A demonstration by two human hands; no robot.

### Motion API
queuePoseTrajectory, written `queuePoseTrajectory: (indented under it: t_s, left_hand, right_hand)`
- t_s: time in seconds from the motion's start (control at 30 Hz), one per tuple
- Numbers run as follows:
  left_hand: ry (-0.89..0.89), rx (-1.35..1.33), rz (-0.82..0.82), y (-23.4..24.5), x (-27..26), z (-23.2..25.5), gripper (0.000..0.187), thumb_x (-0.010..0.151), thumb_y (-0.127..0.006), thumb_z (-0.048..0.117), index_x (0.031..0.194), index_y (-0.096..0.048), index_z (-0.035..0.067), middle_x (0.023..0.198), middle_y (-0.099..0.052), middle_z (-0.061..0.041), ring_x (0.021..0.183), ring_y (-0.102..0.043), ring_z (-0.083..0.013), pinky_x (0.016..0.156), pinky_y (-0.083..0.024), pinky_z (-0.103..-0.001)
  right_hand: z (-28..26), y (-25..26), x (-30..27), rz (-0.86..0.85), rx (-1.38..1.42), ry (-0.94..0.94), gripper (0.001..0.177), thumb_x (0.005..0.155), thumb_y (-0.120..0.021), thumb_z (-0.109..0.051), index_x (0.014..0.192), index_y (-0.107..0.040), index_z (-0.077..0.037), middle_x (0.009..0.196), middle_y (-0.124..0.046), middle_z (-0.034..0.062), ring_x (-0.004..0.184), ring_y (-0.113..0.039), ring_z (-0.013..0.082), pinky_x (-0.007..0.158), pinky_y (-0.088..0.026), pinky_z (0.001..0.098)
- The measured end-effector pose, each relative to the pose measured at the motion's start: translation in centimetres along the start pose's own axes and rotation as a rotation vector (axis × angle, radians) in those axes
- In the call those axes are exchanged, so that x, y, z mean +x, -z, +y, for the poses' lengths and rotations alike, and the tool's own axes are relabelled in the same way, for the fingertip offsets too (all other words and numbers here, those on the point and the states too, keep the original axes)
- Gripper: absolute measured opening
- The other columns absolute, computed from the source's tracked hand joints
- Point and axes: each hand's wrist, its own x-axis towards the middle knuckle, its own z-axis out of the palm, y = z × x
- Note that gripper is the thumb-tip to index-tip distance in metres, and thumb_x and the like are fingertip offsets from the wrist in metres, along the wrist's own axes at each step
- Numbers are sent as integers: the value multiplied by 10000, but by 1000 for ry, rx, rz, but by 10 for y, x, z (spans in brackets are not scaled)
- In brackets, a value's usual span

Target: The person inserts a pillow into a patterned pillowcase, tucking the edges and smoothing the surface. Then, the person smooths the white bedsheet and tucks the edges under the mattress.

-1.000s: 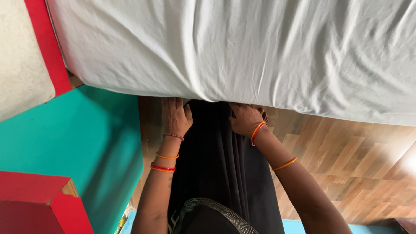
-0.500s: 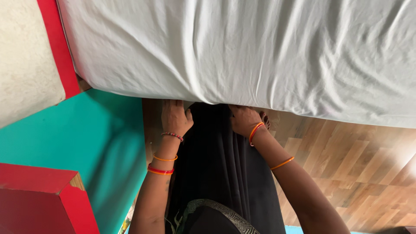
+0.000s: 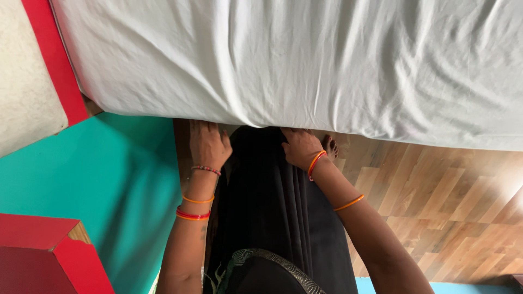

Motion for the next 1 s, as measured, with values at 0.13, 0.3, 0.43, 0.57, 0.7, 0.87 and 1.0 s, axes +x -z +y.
queuePoseTrajectory:
  t_s: [0.13,0.3,0.43,0.57,0.7,0.87,1.0]
  left_hand:
    - [36,3,-35,-10,-1,3,593,714,-764,125,1204,-569,-145,1210,-562,-377,1226,-508,-579,1162,-348,-601]
    - [21,20,-114,-20,3,-4,663,668,-723,88,1256,-541,-158,1254,-539,-381,1244,-484,-560,1171,-340,-631]
    - [27,-14,-172,-10,4,-17,632,675,-720,79,1258,-578,-118,1301,-570,-324,1258,-495,-505,1073,-362,-655]
    - [70,27,-242,3,9,-7,445,768,-749,143,1145,-663,-77,1221,-634,-275,1213,-559,-453,1079,-405,-616]
    - [12,-45,-234,1,8,49,405,771,-788,233,1022,-708,-74,1091,-662,-309,1086,-609,-487,1018,-468,-548]
    - [115,-61,-310,-8,22,89,364,793,-798,293,965,-729,-20,970,-698,-282,950,-661,-480,962,-475,-562]
    - [102,-90,-343,7,22,104,386,806,-770,260,1034,-699,-43,1002,-695,-272,912,-679,-467,864,-512,-538]
  right_hand:
    - [2,-2,0,-65,-51,-28,647,891,-679,-229,1481,-466,-69,1347,-599,245,1310,-530,422,1138,-410,484]
    - [-4,5,1,-84,-34,-33,701,854,-697,-225,1486,-436,-68,1395,-552,257,1318,-502,428,1105,-410,480]
    - [-9,9,3,-141,-55,-95,771,849,-700,-225,1532,-368,-90,1412,-510,273,1295,-473,459,1062,-414,490]
    - [-2,3,3,-70,-73,-6,712,854,-699,-215,1490,-415,-66,1397,-552,258,1311,-512,434,1126,-398,493]
    - [3,-9,4,-24,-60,10,729,833,-696,-186,1490,-405,-61,1372,-560,274,1272,-526,448,1096,-407,505]
    - [5,-23,3,-7,-79,13,765,797,-715,-183,1486,-413,-41,1329,-584,298,1247,-550,448,1101,-415,511]
    - [3,-20,9,-28,-156,22,759,828,-699,-195,1517,-409,-61,1407,-549,288,1320,-522,413,1153,-392,484]
